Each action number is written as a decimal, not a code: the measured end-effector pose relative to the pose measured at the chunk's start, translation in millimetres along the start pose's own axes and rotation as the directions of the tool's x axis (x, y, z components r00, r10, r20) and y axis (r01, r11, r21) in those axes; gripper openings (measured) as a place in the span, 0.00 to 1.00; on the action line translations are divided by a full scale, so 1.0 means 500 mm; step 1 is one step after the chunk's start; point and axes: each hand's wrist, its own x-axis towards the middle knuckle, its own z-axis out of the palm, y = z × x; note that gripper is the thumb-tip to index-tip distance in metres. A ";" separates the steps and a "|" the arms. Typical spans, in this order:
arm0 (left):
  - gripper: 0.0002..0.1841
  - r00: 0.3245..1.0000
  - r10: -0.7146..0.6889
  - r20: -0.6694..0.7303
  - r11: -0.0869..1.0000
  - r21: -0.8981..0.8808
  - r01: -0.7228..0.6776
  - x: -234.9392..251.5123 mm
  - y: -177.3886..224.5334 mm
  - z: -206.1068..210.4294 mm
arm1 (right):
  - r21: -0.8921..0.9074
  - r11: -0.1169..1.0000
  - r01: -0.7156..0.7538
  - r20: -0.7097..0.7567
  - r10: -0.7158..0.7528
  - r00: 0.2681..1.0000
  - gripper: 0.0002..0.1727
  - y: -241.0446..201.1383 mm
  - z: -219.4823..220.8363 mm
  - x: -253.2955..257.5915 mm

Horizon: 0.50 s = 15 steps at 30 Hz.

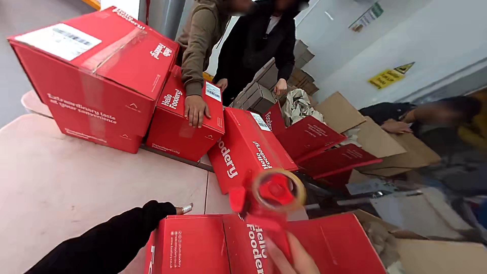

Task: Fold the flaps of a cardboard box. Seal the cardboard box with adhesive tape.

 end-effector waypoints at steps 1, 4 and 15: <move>0.31 0.999 -0.050 0.016 0.998 -0.042 0.051 -0.014 -0.001 -0.005 | -0.116 0.993 -0.012 0.028 0.015 0.999 0.25 -0.015 0.019 0.070; 0.36 0.976 -0.218 0.000 0.929 -0.308 0.207 -0.084 0.008 -0.022 | -0.389 0.913 -0.122 0.160 0.198 0.967 0.25 -0.056 0.076 0.240; 0.48 0.307 0.316 -0.898 0.819 0.095 -0.566 -0.382 -0.033 0.264 | -0.848 0.482 -0.221 0.245 0.725 0.643 0.19 -0.146 0.207 0.331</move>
